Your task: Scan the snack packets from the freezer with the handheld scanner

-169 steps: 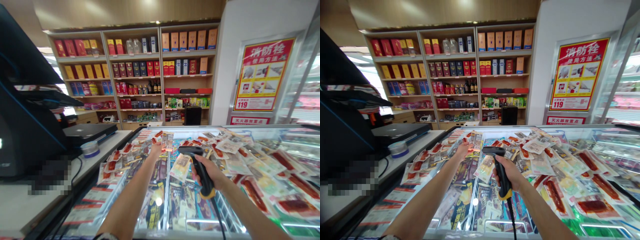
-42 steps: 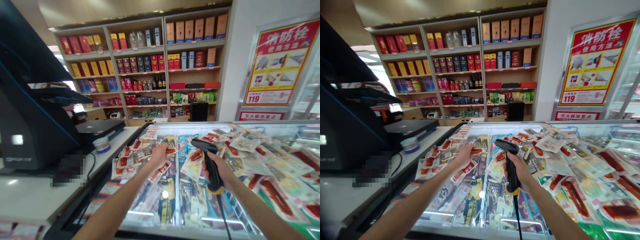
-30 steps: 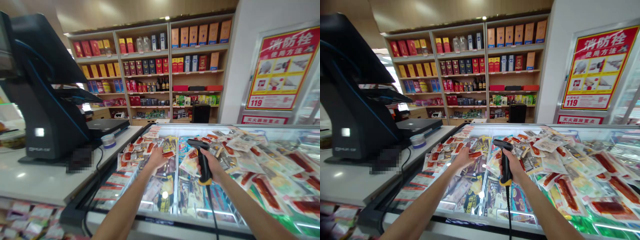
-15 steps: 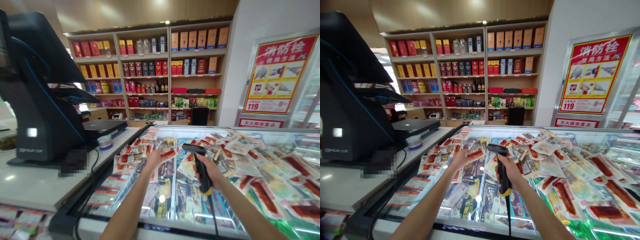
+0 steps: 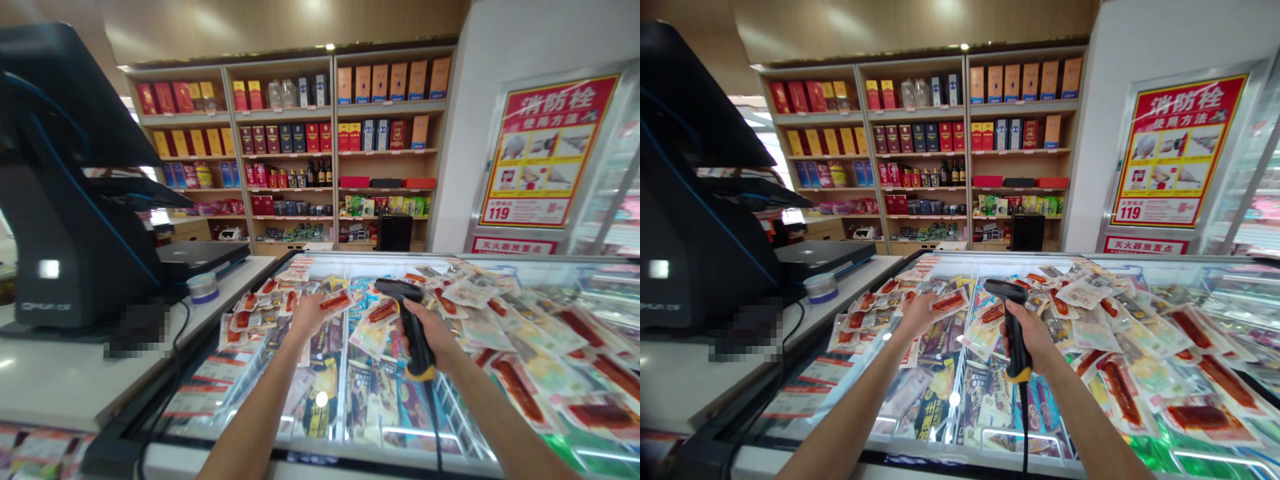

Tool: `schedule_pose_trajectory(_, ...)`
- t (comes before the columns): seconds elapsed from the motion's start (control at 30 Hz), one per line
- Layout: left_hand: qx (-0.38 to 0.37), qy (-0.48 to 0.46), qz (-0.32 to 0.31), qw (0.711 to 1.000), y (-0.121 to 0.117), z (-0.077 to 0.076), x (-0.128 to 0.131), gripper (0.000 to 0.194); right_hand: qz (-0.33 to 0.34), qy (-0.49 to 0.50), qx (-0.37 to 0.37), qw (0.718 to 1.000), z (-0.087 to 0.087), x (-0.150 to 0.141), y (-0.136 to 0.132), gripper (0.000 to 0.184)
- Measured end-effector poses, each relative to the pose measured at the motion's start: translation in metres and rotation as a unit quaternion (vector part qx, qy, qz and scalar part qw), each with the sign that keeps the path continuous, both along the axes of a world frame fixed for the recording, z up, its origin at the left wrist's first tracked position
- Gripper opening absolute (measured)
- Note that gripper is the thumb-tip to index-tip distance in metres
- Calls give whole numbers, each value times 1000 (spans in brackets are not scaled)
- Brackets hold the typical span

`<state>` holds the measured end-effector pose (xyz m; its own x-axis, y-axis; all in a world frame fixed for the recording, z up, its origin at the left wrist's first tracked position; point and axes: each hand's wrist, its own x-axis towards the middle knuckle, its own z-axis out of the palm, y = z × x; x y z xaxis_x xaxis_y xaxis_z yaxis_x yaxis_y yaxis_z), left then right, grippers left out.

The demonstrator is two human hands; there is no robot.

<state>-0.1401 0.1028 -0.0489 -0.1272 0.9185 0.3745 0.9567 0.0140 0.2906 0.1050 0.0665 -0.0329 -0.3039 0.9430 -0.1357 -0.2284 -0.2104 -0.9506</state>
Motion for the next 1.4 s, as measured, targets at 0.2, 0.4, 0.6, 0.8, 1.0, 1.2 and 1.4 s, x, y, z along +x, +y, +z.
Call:
schedule_pose_trajectory(0.2, -6, -54, -27, 998, 24, 12, 78, 35, -86, 91, 20, 992, 11, 32, 12, 31)
schedule_pose_trajectory(0.4, -11, -88, -52, 995, 30, 13, 123, 53, -70, 83, 12, 994, 3, 38, 18, 32)
schedule_pose_trajectory(0.6, -45, -56, 94, 993, -33, -4, 9, 52, -20, 35, 3, 999, -2, 14, 10, 36)
schedule_pose_trajectory(0.8, -88, -95, 131, 983, -49, -26, -27, 42, 42, 19, 2, 999, -6, -17, -6, 36)
schedule_pose_trajectory(1.0, -32, -170, 77, 982, -14, -30, -15, 31, 61, 8, -20, 998, -9, -32, -14, 33)
schedule_pose_trajectory(1.2, 50, -143, 20, 988, -7, -19, -5, 23, 73, 2, -16, 997, -12, -27, -12, 39)
schedule_pose_trajectory(1.4, -1, -103, -21, 994, -17, -28, -9, 10, 60, 13, -7, 998, -16, -23, -7, 39)
